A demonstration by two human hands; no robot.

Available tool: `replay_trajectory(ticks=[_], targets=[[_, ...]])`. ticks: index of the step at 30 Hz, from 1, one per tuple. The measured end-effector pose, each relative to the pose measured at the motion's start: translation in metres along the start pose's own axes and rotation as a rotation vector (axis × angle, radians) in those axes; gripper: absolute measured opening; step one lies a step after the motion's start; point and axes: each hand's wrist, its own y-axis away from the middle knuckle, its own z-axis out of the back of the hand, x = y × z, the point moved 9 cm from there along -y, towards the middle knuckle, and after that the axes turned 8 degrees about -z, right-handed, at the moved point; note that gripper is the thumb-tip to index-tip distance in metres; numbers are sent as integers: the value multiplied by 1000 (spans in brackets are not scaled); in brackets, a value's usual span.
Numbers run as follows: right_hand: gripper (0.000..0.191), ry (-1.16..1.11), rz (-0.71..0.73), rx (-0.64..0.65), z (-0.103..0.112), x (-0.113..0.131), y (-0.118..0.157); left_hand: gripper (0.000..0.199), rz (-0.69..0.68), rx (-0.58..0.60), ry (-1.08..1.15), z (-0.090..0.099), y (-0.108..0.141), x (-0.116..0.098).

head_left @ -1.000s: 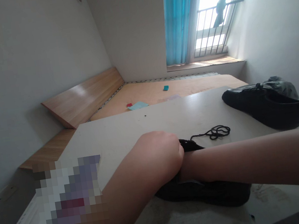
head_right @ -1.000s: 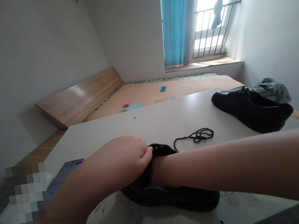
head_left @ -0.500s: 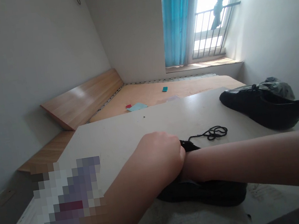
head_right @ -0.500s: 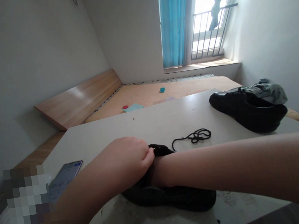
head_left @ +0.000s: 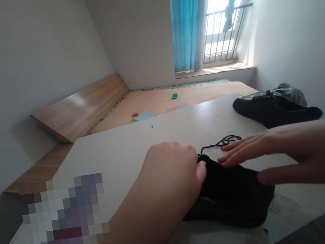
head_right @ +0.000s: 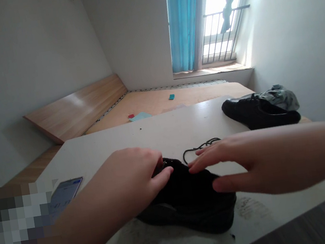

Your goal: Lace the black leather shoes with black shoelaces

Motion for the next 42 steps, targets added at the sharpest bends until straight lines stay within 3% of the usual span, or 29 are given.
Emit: replay_trajectory(ticks=[2,4,6,7,10,13,23,25,29,34,38,42], targets=[[52,-12,26,47,-24,-5,13,21,-125,-120,12,7,2,-18],[52,-7,23,41,-38,-2,18,16,-334,-215,62,8,6,-43],[49,5,37,16,-42,6,19,21,-500,-213,119,-2,9,-65],[47,7,54,7,-41,11,18,25,-518,-164,128,-12,9,-72],[48,-5,87,-21,-36,19,15,29,-424,46,85,-46,2,-79],[43,-4,113,5,-34,23,12,27,-357,177,16,-64,-2,-82],[44,58,214,-71,-24,42,15,22,-429,388,-26,-69,-8,-78],[42,47,205,-116,-24,46,16,23,-452,388,-22,-68,-9,-79],[18,25,142,-169,-34,48,17,16,-454,303,-16,-63,-9,-79],[24,132,-88,94,-62,41,2,16,-459,337,-34,-66,-6,-80],[26,170,-228,293,-61,43,-5,17,-467,349,-32,-64,-6,-81],[18,200,-271,384,-58,44,-4,20,-469,388,-38,-66,-4,-82]])
